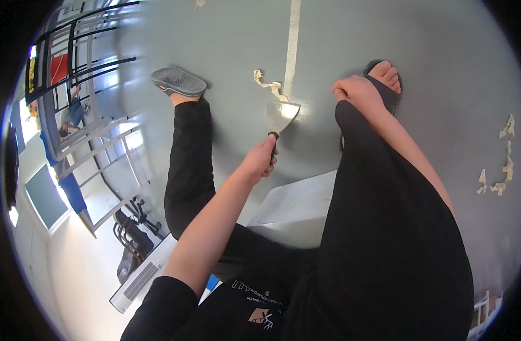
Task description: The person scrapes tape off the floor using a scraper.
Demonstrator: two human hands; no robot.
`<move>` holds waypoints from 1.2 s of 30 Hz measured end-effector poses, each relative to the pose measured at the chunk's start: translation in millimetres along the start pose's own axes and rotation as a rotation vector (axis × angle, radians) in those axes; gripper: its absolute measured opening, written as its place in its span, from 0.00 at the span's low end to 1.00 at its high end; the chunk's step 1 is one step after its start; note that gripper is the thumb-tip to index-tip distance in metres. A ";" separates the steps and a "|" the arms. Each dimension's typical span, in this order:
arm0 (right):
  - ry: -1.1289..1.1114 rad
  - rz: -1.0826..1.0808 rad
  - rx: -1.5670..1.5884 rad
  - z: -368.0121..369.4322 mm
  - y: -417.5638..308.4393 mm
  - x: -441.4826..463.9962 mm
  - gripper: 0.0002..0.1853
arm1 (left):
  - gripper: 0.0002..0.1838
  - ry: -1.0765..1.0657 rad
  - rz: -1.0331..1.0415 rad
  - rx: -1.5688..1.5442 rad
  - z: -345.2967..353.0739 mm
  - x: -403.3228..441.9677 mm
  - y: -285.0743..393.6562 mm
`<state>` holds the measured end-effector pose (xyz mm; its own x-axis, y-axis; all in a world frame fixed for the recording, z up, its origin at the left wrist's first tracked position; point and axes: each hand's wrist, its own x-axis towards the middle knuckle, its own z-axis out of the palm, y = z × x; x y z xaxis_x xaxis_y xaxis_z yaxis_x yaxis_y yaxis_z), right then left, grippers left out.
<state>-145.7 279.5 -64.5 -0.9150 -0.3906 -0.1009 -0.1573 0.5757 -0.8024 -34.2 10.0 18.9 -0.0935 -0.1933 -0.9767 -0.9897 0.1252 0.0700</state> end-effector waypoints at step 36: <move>0.033 -0.064 0.053 2.7 14.1 -1.3 0.04 | 0.28 -0.023 -0.136 0.036 23.3 -8.7 -72.0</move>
<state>-145.6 286.1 -77.2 -0.9156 -0.4009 -0.0299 -0.1966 0.5113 -0.8366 40.3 25.3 17.6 0.0440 -0.1889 -0.9810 -0.9884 0.1346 -0.0703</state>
